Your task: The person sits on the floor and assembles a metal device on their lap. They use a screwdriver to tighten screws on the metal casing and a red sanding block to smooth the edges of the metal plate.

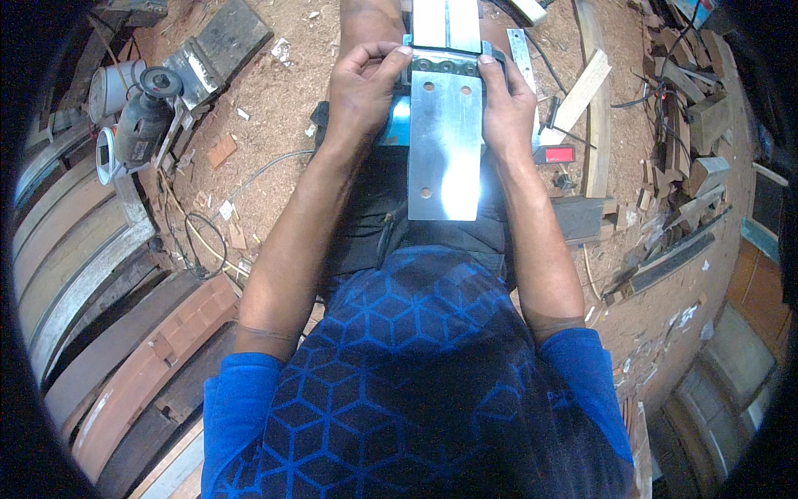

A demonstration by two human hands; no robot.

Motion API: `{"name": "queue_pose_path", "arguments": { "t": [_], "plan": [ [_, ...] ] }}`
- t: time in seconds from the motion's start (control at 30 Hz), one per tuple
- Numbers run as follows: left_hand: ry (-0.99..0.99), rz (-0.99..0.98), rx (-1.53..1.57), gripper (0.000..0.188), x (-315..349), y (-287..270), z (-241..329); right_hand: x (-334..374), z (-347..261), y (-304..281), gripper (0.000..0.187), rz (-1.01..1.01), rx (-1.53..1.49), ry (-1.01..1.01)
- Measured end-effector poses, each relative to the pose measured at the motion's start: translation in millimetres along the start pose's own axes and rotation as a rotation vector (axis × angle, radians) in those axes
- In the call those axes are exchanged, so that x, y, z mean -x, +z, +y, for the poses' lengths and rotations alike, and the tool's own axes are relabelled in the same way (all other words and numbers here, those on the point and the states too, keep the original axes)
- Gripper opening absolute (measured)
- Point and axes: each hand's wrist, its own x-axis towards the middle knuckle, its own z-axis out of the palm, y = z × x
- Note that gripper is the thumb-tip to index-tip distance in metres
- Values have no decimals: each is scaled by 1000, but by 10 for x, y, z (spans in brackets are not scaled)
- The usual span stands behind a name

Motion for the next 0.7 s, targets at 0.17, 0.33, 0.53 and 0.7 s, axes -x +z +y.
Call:
{"name": "queue_pose_path", "arguments": {
  "t": [0.17, 0.33, 0.53, 0.7],
  "plan": [
    [-23, -3, 31, 28, 26, 16, 47, 25, -24, 1, 52, -16, -47, 40],
    [-4, -6, 21, 25, 2, 13, 30, 1, 36, -7, 55, -4, 1, 19],
    [-28, -22, 67, 26, 44, 32, 81, 30, -19, 2, 55, 3, -17, 38],
    [46, -75, -16, 32, 57, 18, 106, 20, -10, 4, 51, 22, 18, -5]
  ]
}}
